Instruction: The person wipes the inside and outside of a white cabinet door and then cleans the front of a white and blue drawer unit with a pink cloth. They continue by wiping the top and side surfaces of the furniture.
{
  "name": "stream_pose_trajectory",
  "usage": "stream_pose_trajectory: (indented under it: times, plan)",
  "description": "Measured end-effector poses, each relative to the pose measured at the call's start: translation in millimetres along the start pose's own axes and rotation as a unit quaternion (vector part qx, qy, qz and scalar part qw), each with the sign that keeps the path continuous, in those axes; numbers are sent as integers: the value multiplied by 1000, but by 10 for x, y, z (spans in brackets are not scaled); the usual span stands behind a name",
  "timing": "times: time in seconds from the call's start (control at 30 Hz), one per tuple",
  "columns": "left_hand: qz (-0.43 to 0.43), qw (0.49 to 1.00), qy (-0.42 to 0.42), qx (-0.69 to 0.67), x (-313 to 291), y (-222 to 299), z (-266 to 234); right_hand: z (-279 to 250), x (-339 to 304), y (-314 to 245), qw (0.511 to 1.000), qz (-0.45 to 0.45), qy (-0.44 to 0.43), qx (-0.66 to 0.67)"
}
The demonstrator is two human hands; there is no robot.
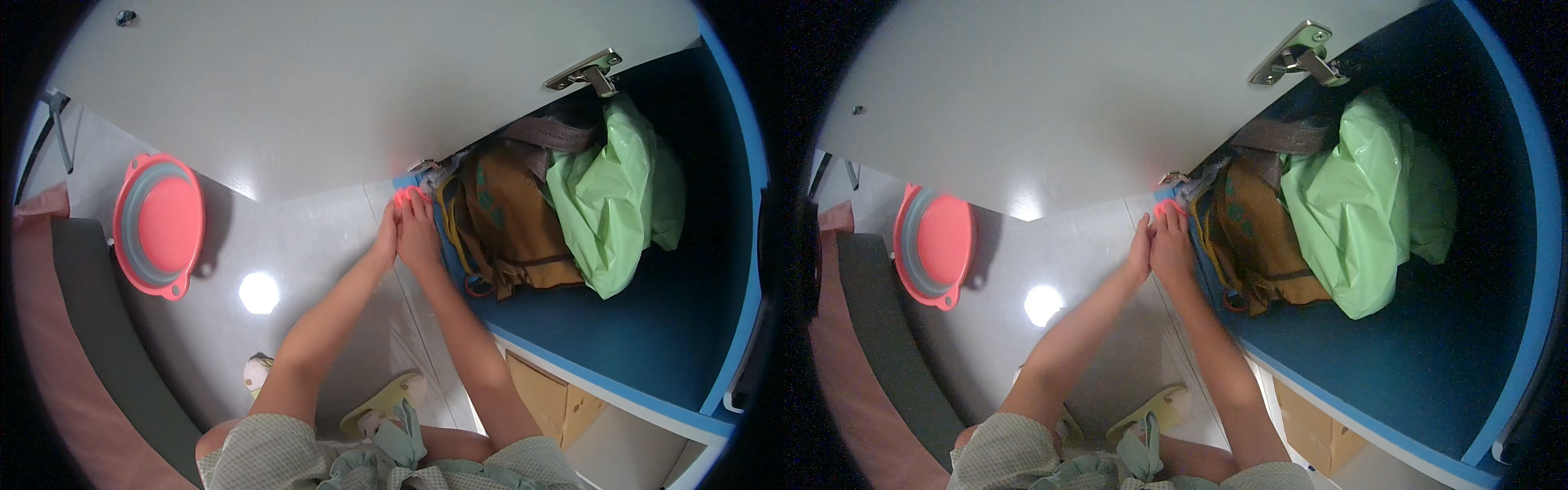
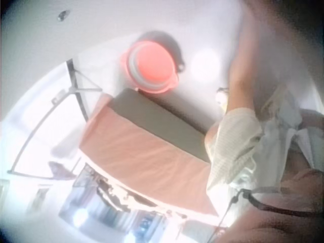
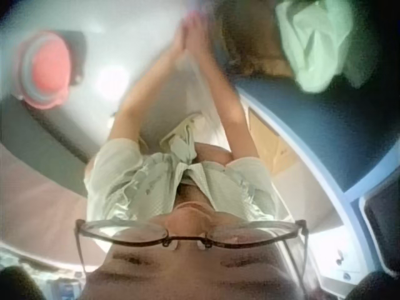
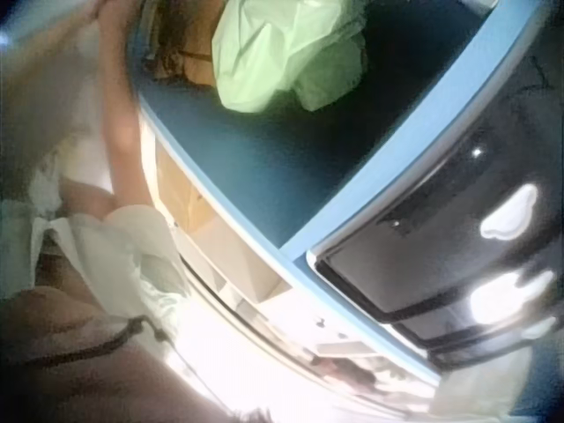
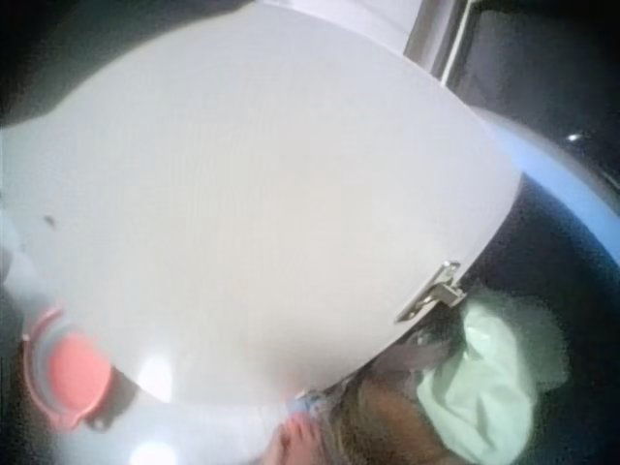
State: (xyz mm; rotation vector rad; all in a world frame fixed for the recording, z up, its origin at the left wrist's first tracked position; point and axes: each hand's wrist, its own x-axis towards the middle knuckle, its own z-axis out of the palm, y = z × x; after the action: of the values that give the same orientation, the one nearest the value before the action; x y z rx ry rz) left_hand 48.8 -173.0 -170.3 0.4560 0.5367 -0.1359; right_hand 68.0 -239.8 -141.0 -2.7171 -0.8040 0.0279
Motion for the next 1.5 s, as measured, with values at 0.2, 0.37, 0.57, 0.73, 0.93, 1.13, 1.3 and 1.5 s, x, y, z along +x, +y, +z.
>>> stream_pose_trajectory:
  times: [0.2, 0.37, 0.57, 0.73, 0.93, 1.13, 1.3, 1.5]
  plan:
    - [0, 1000, 3, -2, 60, 103, -17, 170, 137, -51, 999, 32, 36, -13]
    - [-14, 996, -68, 53, 117, 48, -268, 149, 40, -49, 998, 10, 39, -41]
    - [-97, 985, -116, 83, -138, -80, -273, 106, -316, 46, 996, 25, 7, -88]
    - [-185, 976, -112, 16, -283, -175, -322, -65, -618, 22, 996, 39, -27, -75]
    - [-151, 987, -39, 36, -483, -156, -302, -255, -643, -101, 988, 82, -64, 112]
    - [-135, 980, 54, 137, -742, 348, -420, -219, -470, -313, 905, 154, -199, 344]
    - [-55, 961, 134, 237, -1132, 998, -804, -164, -378, -696, 784, 93, -215, 575]
    - [107, 913, 254, 302, -1159, 1458, -1188, -159, -234, -1254, 755, 15, -270, 598]
